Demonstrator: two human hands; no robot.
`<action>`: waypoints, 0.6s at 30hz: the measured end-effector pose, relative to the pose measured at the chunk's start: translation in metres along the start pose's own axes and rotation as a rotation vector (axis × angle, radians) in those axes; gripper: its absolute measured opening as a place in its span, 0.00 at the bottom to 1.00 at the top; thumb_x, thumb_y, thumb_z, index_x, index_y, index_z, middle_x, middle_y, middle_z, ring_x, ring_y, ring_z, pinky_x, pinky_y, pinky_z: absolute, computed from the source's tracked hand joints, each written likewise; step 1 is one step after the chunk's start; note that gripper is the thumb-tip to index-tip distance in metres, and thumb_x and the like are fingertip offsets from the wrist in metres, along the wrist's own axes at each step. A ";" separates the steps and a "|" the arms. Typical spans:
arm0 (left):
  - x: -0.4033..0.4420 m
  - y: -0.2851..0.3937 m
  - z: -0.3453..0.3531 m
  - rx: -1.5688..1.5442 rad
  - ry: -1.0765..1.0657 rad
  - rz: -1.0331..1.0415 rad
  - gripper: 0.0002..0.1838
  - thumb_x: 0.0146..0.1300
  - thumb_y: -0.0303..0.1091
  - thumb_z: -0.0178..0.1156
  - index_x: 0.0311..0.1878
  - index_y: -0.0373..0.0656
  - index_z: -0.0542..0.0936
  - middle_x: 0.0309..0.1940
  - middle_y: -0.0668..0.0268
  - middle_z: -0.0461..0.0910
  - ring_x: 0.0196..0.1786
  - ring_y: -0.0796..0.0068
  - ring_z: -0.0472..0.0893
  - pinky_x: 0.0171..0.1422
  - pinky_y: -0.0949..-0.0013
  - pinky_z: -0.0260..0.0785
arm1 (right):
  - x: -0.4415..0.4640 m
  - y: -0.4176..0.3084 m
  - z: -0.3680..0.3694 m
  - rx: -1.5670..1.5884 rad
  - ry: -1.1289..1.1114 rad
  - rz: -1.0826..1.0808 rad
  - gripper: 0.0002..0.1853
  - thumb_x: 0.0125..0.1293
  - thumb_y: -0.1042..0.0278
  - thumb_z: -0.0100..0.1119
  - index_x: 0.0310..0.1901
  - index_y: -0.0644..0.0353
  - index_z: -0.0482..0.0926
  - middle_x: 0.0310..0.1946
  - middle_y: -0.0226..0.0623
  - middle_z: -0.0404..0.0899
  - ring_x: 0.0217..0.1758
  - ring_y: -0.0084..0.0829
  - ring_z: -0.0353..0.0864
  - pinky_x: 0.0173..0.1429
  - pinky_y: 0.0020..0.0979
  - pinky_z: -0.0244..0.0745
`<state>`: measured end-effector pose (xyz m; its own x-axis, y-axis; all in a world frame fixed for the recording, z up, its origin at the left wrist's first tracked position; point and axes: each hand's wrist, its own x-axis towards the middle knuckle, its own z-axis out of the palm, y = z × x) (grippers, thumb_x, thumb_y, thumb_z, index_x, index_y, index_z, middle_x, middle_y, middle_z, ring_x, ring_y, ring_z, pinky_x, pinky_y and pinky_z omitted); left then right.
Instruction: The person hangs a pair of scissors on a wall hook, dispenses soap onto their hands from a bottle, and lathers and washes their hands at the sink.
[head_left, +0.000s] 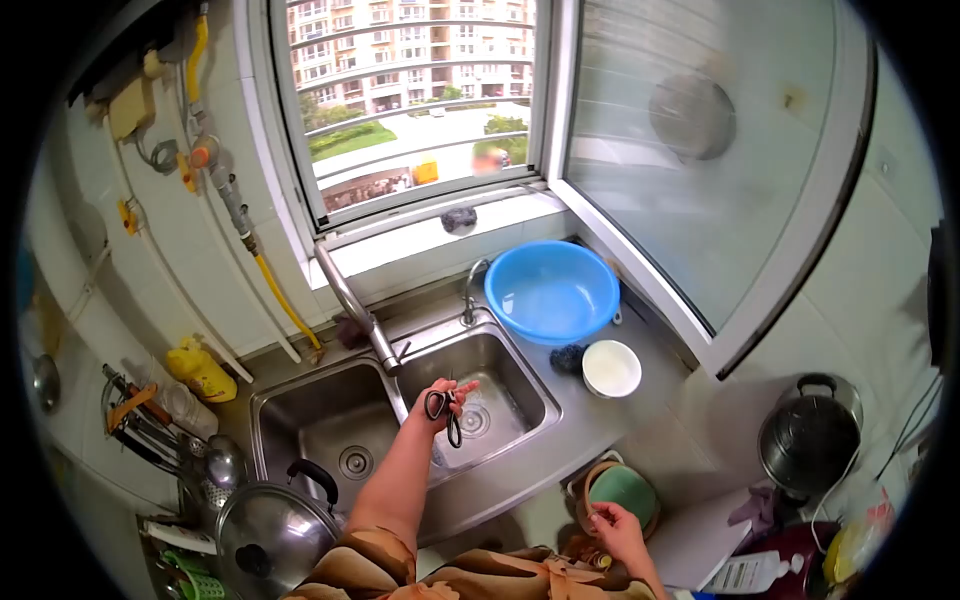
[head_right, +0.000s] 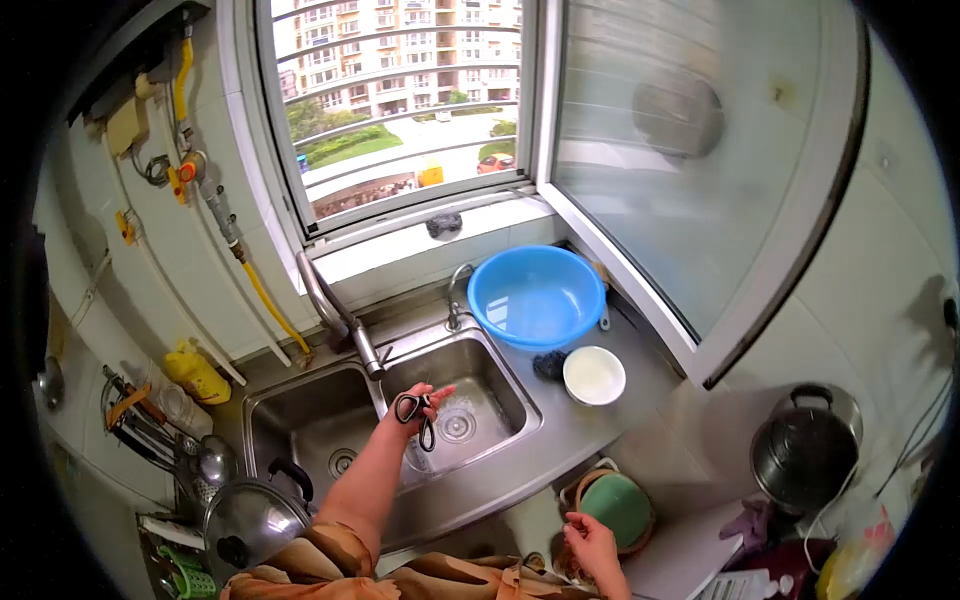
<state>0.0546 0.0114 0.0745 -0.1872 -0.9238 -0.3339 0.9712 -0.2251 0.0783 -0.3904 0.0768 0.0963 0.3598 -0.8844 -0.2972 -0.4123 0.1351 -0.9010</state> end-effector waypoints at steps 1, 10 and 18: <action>-0.001 -0.008 0.000 0.004 0.001 -0.020 0.48 0.57 0.26 0.54 0.72 0.51 0.32 0.31 0.52 0.78 0.21 0.72 0.73 0.18 0.70 0.63 | -0.008 0.001 -0.002 -0.011 -0.003 0.027 0.14 0.62 0.71 0.57 0.49 0.66 0.75 0.32 0.32 0.79 0.33 0.19 0.78 0.38 0.22 0.74; 0.013 -0.007 -0.014 1.429 0.724 0.209 0.37 0.61 0.34 0.52 0.66 0.58 0.41 0.32 0.55 0.79 0.24 0.68 0.74 0.24 0.64 0.67 | -0.081 0.004 -0.024 -0.104 0.144 0.028 0.18 0.60 0.60 0.58 0.50 0.58 0.76 0.38 0.38 0.82 0.39 0.30 0.82 0.44 0.29 0.75; 0.012 0.050 -0.043 1.180 0.526 0.308 0.20 0.61 0.31 0.48 0.58 0.48 0.63 0.30 0.61 0.76 0.23 0.76 0.73 0.23 0.76 0.65 | -0.160 0.054 -0.049 -0.100 0.272 0.063 0.18 0.61 0.57 0.56 0.51 0.54 0.76 0.39 0.37 0.82 0.39 0.33 0.82 0.44 0.31 0.75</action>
<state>0.1068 0.0022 0.0337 0.3549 -0.8160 -0.4562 0.2037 -0.4088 0.8896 -0.5111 0.2034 0.1108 0.0988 -0.9648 -0.2439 -0.5124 0.1608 -0.8436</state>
